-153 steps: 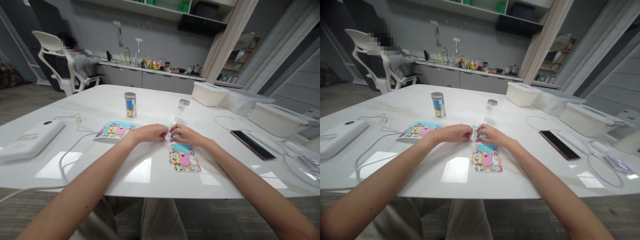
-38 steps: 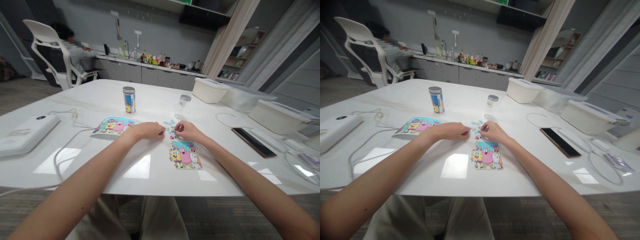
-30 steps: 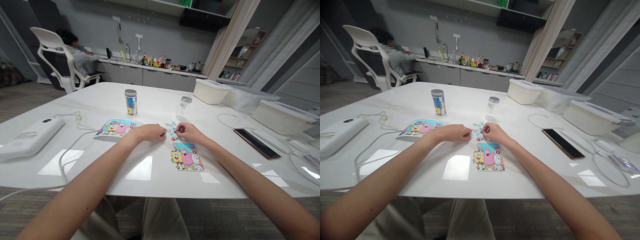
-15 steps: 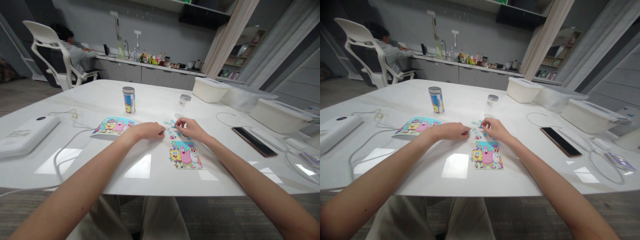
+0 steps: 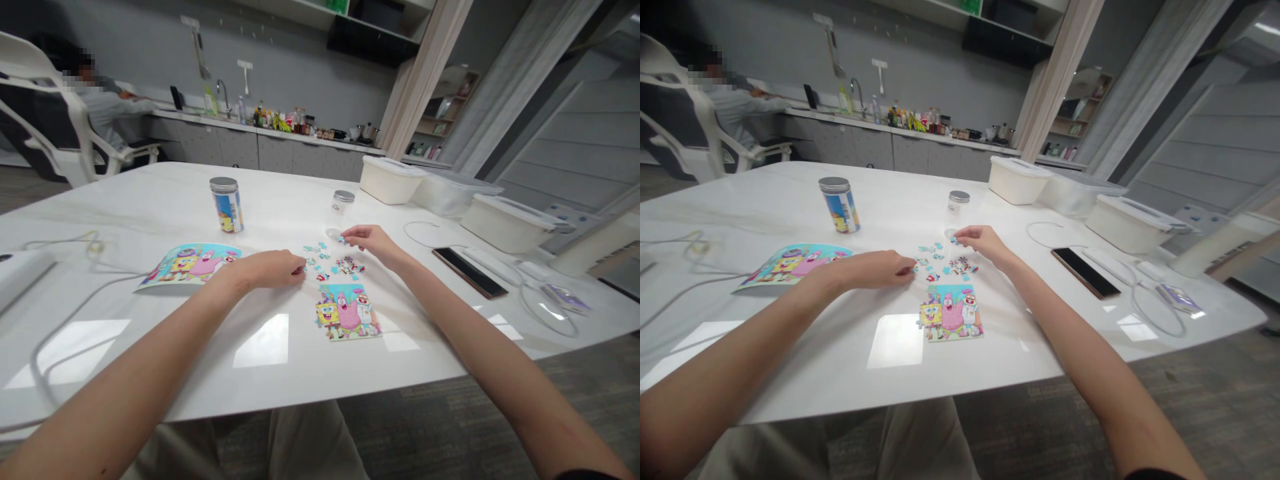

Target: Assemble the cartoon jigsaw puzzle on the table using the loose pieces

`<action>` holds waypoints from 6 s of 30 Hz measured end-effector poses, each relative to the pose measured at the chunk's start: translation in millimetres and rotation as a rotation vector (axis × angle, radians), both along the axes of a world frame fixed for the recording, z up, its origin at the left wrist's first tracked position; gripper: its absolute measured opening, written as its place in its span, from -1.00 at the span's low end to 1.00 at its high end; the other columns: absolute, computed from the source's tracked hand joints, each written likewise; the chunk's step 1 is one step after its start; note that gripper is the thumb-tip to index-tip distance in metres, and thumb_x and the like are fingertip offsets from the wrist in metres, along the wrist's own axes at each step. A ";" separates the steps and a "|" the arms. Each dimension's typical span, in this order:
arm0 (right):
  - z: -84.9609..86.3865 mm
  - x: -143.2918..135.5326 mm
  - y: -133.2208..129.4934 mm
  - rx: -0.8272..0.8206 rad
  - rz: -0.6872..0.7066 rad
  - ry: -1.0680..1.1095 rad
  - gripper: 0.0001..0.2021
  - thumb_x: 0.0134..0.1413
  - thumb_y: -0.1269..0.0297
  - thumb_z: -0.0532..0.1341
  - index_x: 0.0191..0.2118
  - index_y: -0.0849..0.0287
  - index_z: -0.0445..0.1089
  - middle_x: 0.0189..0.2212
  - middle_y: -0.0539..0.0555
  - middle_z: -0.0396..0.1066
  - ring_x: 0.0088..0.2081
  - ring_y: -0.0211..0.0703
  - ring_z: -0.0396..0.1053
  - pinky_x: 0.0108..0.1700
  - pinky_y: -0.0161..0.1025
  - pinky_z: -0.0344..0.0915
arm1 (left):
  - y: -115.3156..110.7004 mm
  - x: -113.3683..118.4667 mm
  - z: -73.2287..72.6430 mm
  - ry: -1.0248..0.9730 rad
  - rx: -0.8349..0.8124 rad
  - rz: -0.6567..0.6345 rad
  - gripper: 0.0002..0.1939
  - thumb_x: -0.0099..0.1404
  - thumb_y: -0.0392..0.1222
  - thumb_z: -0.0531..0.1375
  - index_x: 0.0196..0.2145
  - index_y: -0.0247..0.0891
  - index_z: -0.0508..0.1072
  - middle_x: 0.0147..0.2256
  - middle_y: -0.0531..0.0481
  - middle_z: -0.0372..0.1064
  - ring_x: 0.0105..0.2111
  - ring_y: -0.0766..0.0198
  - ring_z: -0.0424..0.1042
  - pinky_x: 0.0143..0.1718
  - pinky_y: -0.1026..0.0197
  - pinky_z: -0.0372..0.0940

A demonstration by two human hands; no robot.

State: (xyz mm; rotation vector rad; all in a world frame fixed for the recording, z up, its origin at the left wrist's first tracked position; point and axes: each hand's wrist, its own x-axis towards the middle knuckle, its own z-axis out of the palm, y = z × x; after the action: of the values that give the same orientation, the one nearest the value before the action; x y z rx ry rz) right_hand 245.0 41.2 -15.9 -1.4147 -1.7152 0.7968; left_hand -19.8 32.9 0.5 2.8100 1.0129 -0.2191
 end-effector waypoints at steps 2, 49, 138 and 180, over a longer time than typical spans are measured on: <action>-0.2 -3.9 -2.0 -0.022 0.019 -0.005 -0.73 -0.09 0.23 0.29 -0.23 0.25 0.50 -0.34 0.14 0.54 -0.38 -0.23 0.41 -0.47 -0.35 0.19 | 0.3 0.1 -0.6 -0.001 -0.002 0.000 -0.73 0.33 -0.14 -0.06 -0.31 -0.24 0.40 -0.40 -0.11 0.41 -0.53 0.26 0.30 -0.49 0.23 0.09; 14.3 -24.1 -25.7 -0.244 0.255 -0.225 -0.87 -0.05 0.28 0.28 -0.33 0.20 0.44 -0.36 0.07 0.52 -0.35 -0.23 0.44 -0.35 -0.31 0.33 | -1.5 -3.9 5.1 -0.085 -0.086 -0.043 -0.78 0.28 -0.09 0.05 -0.32 -0.23 0.44 -0.42 0.00 0.39 -0.50 0.33 0.26 -0.46 0.28 0.09; 12.8 -60.9 -53.4 -0.381 0.438 0.123 -0.82 -0.08 0.31 0.34 -0.28 0.16 0.45 -0.36 0.02 0.47 -0.33 -0.26 0.39 -0.31 -0.31 0.29 | -8.8 -2.2 21.6 -0.425 -0.458 0.169 -0.69 0.07 0.00 0.26 -0.38 -0.33 0.57 -0.61 0.12 0.13 -0.58 0.41 0.03 -0.56 0.28 -0.10; 8.9 -56.1 -49.4 -0.282 0.584 -0.217 -0.90 -0.01 0.31 0.26 -0.36 0.16 0.52 -0.43 0.00 0.49 -0.41 -0.26 0.37 -0.39 -0.33 0.28 | -13.0 -0.7 16.1 -0.118 -0.589 -0.303 -0.56 0.09 -0.17 0.30 -0.02 -0.13 0.51 -0.64 0.21 0.02 -0.62 0.41 -0.10 -0.57 0.31 -0.09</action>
State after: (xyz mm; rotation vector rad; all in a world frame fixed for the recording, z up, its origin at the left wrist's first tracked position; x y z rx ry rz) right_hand 188.9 -8.3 -7.0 -1.2134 -2.3040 1.2755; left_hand -20.5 19.9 16.6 2.3755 0.3991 -0.3186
